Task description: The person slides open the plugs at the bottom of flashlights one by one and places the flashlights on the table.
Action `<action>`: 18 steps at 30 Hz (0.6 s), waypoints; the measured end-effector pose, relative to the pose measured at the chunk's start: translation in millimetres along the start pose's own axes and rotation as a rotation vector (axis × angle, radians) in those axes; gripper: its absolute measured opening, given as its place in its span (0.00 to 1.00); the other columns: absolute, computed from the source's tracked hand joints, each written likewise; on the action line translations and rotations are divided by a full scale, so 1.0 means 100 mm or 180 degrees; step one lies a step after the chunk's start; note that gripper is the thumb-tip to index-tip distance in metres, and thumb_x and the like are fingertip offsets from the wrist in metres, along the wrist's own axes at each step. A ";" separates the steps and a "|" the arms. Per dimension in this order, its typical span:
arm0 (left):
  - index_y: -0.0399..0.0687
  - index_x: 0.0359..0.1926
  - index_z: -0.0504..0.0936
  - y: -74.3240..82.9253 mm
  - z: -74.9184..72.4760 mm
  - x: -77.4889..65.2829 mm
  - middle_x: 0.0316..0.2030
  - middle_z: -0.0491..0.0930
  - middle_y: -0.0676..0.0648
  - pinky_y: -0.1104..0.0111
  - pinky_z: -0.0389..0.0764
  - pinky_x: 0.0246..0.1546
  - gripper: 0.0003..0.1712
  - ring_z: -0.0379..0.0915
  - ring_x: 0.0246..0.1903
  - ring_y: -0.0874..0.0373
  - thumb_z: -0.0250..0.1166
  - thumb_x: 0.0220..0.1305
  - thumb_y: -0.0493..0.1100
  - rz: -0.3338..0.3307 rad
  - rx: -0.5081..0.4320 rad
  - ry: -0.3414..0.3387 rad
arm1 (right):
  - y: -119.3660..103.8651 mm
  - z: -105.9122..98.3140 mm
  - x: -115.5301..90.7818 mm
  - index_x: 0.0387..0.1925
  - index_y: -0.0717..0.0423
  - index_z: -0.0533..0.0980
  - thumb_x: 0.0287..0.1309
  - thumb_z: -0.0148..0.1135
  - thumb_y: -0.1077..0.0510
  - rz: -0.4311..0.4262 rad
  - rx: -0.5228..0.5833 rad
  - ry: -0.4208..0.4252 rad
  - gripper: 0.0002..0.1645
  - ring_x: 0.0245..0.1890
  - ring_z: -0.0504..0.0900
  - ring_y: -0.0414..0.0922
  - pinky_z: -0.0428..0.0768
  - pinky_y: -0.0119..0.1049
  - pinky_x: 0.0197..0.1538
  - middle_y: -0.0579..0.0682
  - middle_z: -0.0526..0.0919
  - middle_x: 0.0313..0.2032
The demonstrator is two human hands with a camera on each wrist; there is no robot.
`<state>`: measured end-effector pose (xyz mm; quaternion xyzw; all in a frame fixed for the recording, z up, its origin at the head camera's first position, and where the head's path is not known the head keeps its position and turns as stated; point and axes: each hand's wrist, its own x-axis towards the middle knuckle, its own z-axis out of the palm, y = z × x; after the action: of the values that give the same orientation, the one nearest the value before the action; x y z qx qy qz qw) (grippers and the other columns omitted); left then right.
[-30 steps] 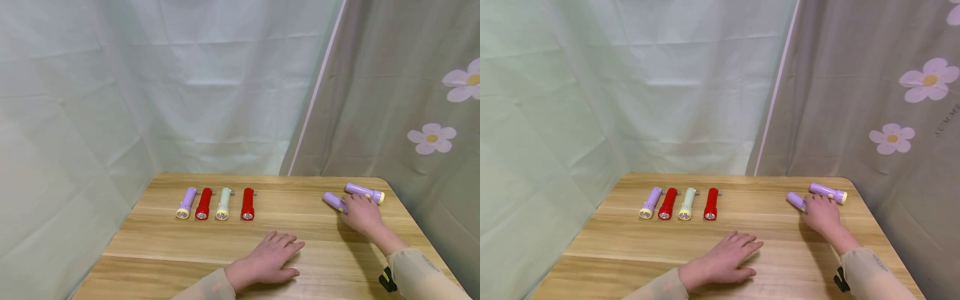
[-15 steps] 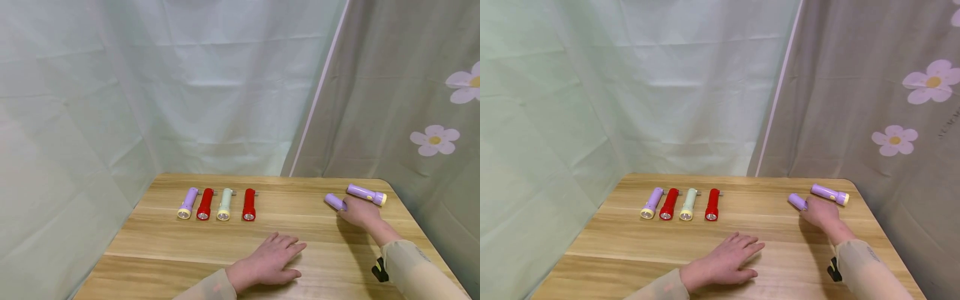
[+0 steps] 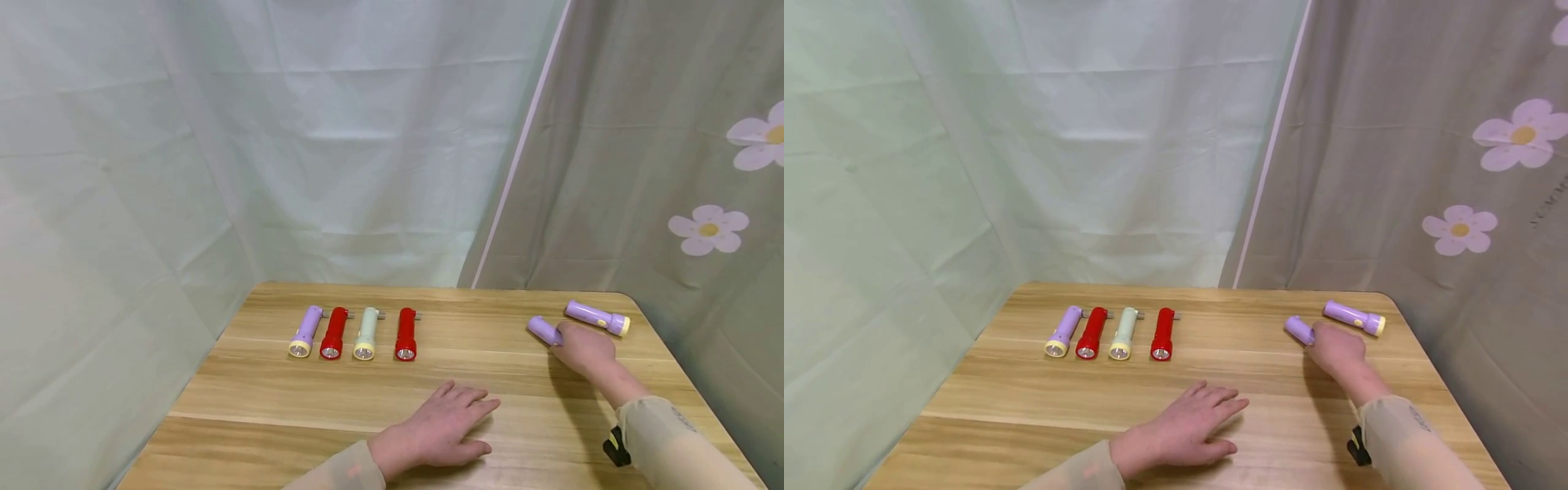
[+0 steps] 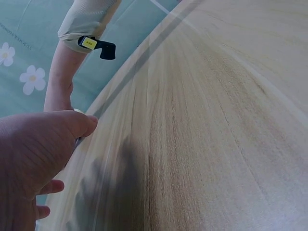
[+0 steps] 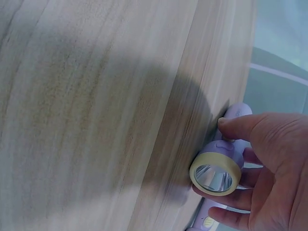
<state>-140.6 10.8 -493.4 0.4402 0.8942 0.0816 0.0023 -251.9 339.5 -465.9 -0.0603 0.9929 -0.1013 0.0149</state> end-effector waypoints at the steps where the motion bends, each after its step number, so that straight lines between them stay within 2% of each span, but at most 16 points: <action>1: 0.61 0.79 0.60 0.00 0.00 0.00 0.73 0.65 0.53 0.51 0.59 0.72 0.40 0.57 0.73 0.61 0.54 0.73 0.67 0.0000 0.0004 0.0000 | 0.00 0.00 0.00 0.37 0.56 0.77 0.56 0.67 0.53 0.0001 -0.0003 -0.0008 0.13 0.29 0.77 0.53 0.74 0.56 0.29 0.52 0.80 0.29; 10: 0.61 0.79 0.60 -0.02 0.02 -0.01 0.72 0.65 0.54 0.51 0.59 0.72 0.39 0.58 0.72 0.61 0.53 0.73 0.68 -0.0024 -0.0010 -0.0004 | -0.04 0.01 -0.01 0.37 0.56 0.75 0.58 0.66 0.54 0.0028 -0.0003 0.0004 0.12 0.30 0.78 0.53 0.74 0.57 0.30 0.53 0.80 0.30; 18: 0.62 0.79 0.59 -0.03 0.00 -0.01 0.73 0.65 0.55 0.50 0.59 0.72 0.39 0.58 0.72 0.61 0.54 0.73 0.67 -0.0096 -0.0113 -0.0044 | -0.06 0.05 -0.03 0.32 0.56 0.75 0.55 0.67 0.55 -0.0029 -0.0081 0.0063 0.10 0.29 0.80 0.53 0.75 0.56 0.29 0.57 0.82 0.31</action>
<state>-142.0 7.9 -494.2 0.4270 0.8991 0.0944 0.0175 -247.8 332.6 -469.4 -0.0640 0.9939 -0.0893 0.0038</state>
